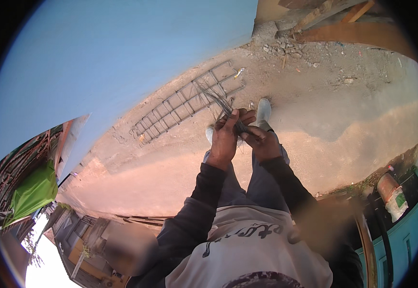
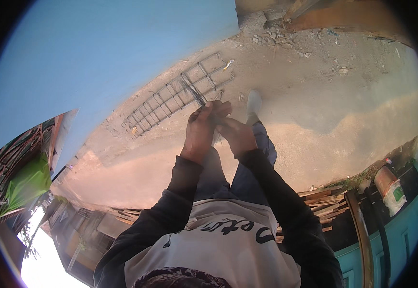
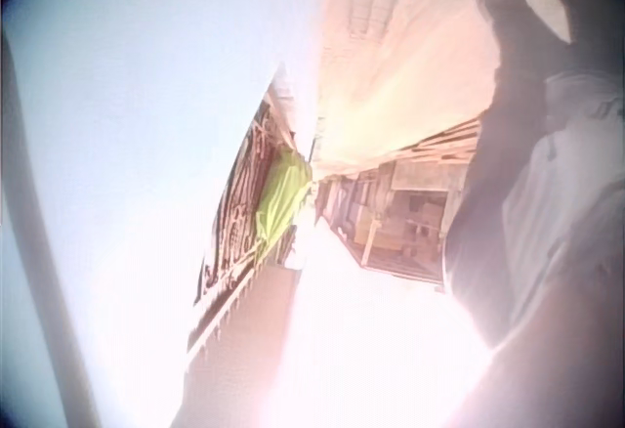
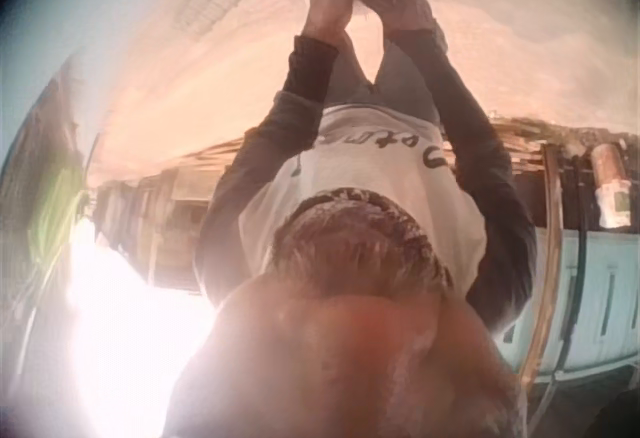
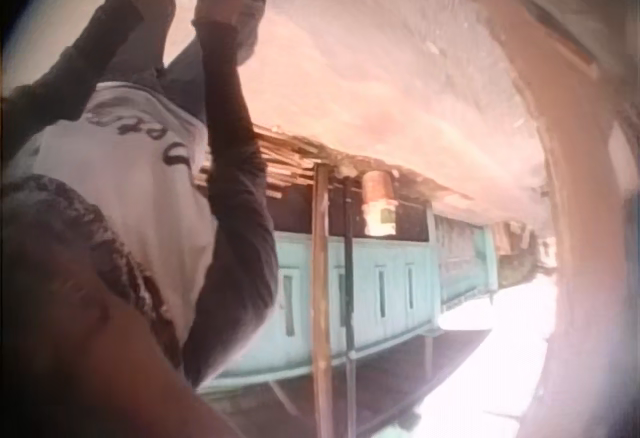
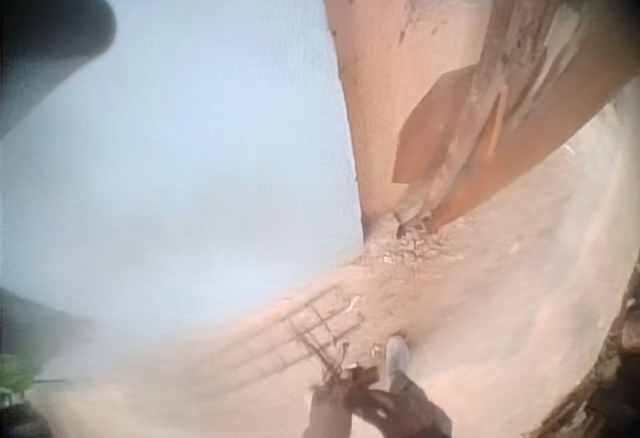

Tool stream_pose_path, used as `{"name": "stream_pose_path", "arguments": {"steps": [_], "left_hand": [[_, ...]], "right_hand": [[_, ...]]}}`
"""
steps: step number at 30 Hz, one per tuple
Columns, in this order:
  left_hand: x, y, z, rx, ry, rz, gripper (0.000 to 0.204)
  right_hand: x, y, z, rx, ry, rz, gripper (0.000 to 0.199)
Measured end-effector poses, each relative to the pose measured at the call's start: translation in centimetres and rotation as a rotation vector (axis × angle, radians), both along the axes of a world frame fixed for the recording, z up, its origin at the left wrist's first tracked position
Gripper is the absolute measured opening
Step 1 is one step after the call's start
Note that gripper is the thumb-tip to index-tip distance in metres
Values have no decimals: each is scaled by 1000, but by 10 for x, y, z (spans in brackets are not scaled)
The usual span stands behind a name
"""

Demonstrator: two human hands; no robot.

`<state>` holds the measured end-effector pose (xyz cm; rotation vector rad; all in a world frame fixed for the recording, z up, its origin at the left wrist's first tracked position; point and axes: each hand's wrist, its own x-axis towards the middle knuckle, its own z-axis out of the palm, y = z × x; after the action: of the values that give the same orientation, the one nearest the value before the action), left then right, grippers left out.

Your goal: The person sits on the ground and uses pliers to twist wire ties around the intersections of a rectangular metal grid. They repeatedly pick up wire ties, wrap them around the grid, and twist them tight to secure the structure.

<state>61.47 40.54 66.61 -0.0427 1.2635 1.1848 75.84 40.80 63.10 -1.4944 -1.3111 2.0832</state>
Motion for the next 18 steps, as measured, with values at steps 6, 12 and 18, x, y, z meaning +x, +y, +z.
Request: {"name": "stream_pose_path", "arguments": {"steps": [6,12,18], "left_hand": [[-67,-52,61,55,-82,-29,42],[-106,-100,81,104,-211,45,37],[-130,-127,100,164,-283,26,31]], "right_hand": [[-56,-44,52,-204,210,-228,31],[-88,-82,89,5,97,-234,19],[-108,-106,132,-159,135,-415,22]]}}
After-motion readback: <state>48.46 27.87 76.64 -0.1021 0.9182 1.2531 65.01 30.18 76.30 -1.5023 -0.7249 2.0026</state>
